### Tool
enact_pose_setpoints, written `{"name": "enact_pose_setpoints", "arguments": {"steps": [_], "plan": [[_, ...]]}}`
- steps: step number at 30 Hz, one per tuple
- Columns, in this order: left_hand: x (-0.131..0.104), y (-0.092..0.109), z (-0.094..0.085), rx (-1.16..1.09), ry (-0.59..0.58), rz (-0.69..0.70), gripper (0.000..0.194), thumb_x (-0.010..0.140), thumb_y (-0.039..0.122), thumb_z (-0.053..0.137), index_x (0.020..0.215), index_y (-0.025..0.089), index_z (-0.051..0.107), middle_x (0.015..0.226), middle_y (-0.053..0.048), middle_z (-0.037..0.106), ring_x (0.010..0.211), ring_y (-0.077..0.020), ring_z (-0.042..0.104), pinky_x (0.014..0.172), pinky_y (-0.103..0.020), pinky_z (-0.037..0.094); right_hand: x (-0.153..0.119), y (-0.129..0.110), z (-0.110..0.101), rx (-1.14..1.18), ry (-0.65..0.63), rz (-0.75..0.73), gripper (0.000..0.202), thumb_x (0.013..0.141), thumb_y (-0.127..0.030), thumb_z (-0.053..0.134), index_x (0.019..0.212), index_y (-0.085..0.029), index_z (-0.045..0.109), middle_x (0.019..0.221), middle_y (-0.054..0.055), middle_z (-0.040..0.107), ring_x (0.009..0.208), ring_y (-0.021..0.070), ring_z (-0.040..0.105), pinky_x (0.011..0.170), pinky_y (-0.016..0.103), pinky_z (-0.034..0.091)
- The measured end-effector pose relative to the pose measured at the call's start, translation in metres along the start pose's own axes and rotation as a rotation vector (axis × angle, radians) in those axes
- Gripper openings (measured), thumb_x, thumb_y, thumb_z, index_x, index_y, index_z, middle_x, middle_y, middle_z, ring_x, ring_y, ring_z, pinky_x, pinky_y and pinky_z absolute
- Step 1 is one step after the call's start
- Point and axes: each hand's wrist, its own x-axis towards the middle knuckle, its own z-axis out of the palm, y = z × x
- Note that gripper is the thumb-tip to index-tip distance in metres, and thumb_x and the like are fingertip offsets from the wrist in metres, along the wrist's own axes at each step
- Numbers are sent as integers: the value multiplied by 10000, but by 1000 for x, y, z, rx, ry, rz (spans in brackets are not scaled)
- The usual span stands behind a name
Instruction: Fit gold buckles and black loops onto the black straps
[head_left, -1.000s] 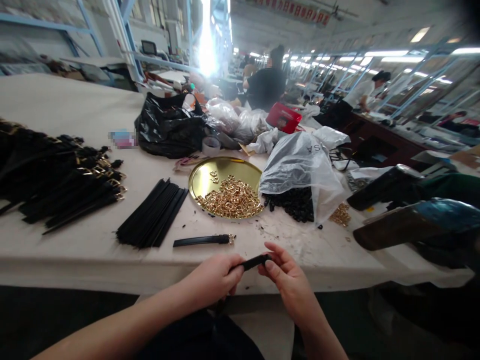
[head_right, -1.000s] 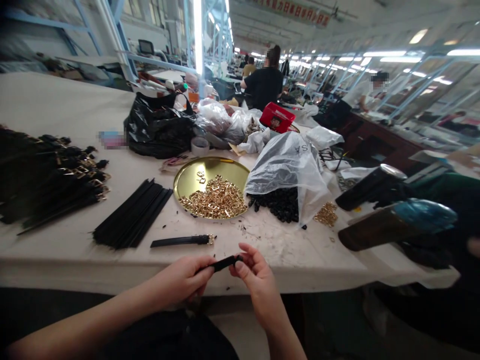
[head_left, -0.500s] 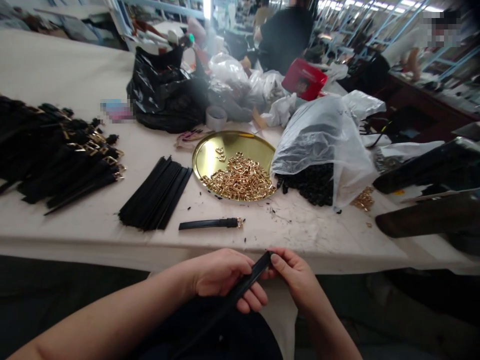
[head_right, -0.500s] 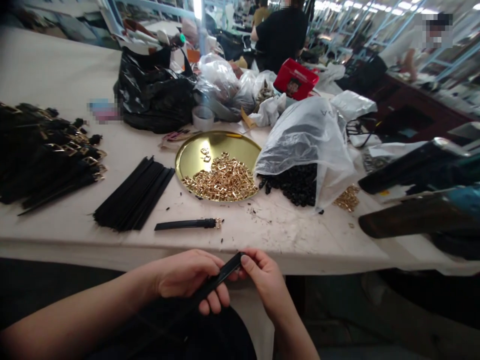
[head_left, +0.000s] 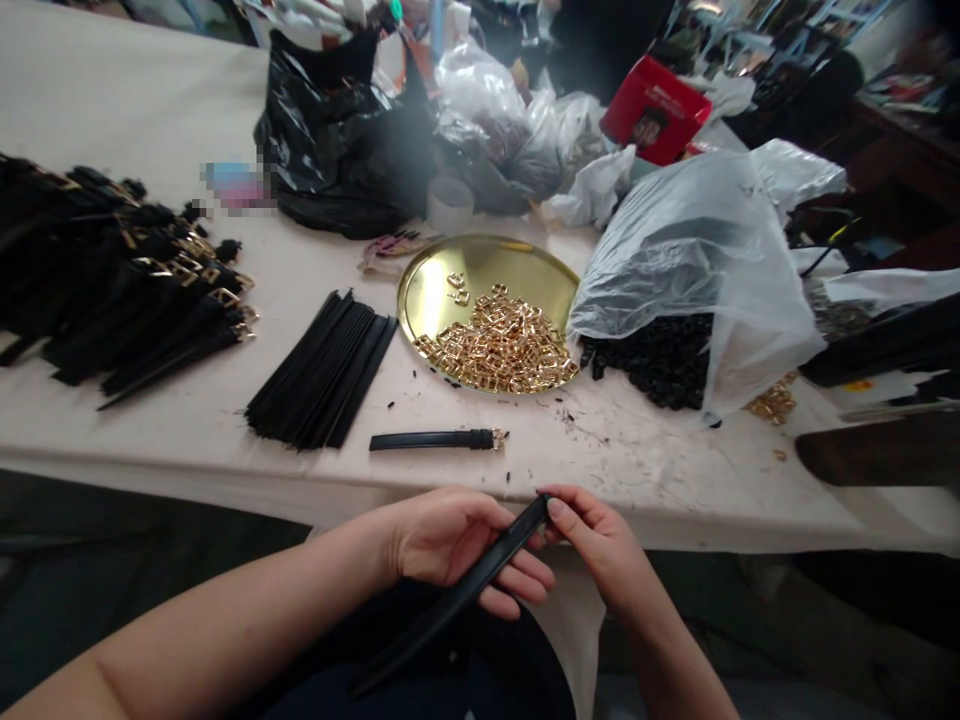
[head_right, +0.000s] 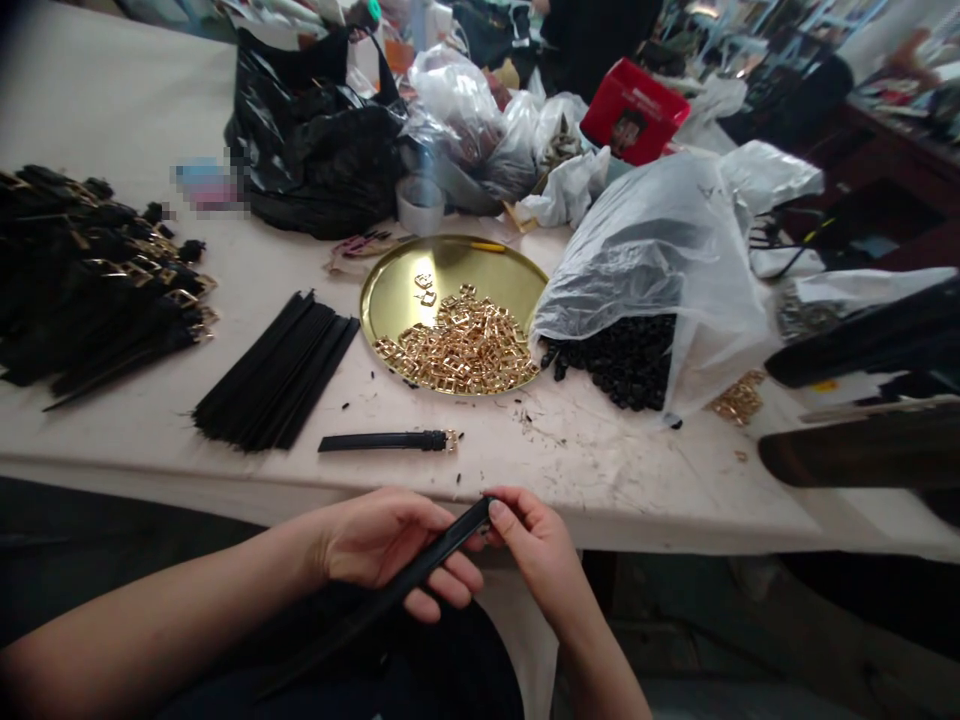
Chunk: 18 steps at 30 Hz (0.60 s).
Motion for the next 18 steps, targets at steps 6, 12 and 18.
{"name": "enact_pose_setpoints", "arguments": {"steps": [6, 12, 18], "plan": [[5, -4, -6, -123, -38, -6, 353, 721, 230, 446, 1016, 64, 547, 965, -138, 637, 871, -194, 609, 713, -317, 487, 2, 5, -3, -26, -8, 15, 341, 706, -432, 634, 928, -172, 638, 692, -2, 619, 606, 124, 539, 610, 256, 439], [5, -4, -3, -95, -3, -23, 323, 768, 228, 415, 1019, 77, 550, 938, -104, 638, 843, -184, 611, 729, -321, 470, 3, 10, -6, -28, -10, 15, 360, 729, -455, 606, 967, -188, 641, 704, 0, 629, 635, 135, 559, 653, 269, 438], [7, -7, 0, -79, 3, -6, 309, 769, 250, 444, 1009, 85, 548, 932, -104, 627, 833, -192, 603, 722, -331, 462, 1, 12, -6, -31, -3, -9, 371, 739, -459, 593, 986, -186, 636, 707, 7, 618, 655, 142, 557, 659, 270, 429]]}}
